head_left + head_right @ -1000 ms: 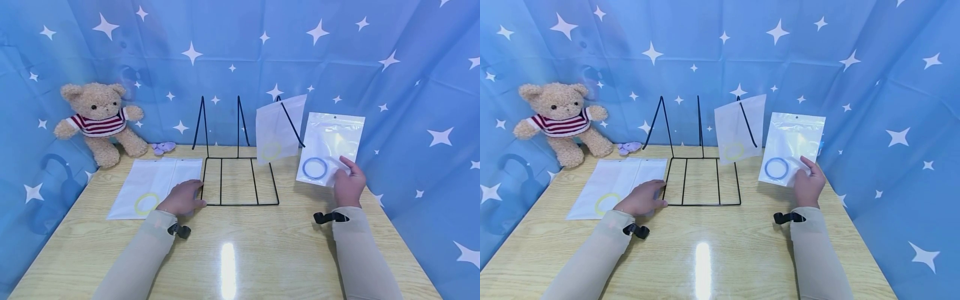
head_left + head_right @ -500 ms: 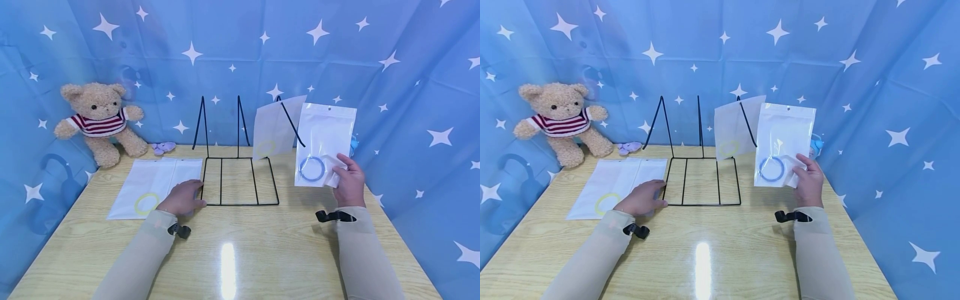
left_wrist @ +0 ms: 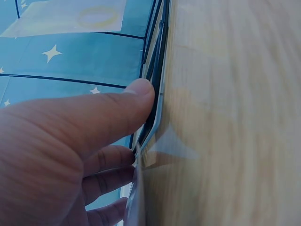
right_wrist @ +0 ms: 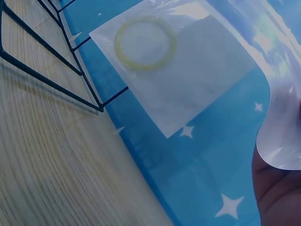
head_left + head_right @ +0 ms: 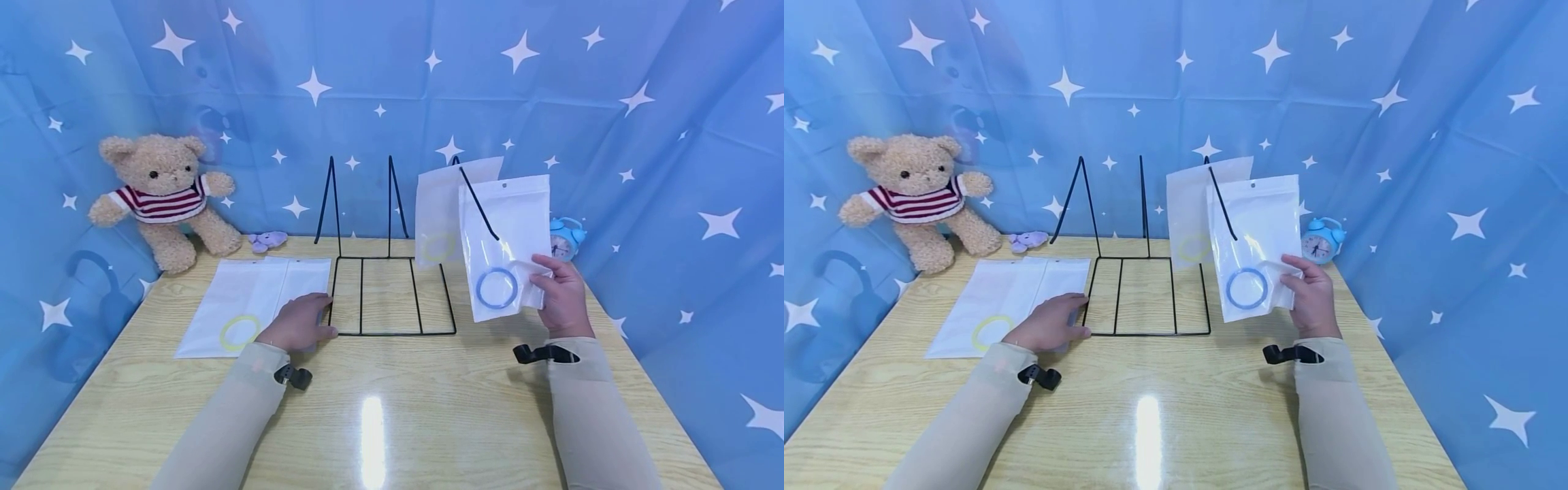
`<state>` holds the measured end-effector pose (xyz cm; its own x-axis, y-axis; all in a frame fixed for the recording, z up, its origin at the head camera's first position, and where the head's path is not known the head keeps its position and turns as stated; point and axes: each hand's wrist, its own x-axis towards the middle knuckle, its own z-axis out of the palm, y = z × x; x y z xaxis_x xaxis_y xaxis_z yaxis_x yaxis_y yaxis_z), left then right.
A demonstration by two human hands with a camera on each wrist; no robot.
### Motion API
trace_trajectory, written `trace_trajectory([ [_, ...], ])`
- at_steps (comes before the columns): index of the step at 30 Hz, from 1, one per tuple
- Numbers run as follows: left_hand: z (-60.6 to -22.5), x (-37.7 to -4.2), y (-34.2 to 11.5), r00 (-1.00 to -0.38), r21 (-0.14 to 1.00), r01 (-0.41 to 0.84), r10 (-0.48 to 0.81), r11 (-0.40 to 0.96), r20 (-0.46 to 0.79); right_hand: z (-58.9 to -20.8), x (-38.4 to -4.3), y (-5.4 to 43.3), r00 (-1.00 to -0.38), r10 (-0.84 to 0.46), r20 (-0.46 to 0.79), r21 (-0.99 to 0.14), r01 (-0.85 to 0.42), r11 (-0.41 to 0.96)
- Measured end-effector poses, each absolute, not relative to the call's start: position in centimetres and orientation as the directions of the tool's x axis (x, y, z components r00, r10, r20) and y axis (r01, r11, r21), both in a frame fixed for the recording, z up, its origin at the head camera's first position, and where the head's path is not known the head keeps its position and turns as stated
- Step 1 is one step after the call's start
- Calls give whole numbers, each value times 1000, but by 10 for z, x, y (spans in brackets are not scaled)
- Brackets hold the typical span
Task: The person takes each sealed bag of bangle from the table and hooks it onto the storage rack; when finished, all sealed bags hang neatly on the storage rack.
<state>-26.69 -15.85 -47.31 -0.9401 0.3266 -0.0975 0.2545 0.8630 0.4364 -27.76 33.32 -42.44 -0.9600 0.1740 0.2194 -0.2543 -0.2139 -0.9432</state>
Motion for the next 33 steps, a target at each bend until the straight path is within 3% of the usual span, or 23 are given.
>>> trace_trajectory([
  [4, -472, -266, -158, -941, 439, 253, 325, 862, -97, -419, -273, 330, -982, 77, 171, -974, -180, -139],
  [9, -472, -266, -158, -942, 444, 246, 321, 862, -101, -419, -273, 327, -979, -6, 206, -972, -204, -117],
  [33, -473, -268, -159, -940, 455, 249, 326, 855, -100, -410, -263, 301, -960, -223, 172, -985, -167, -42],
])
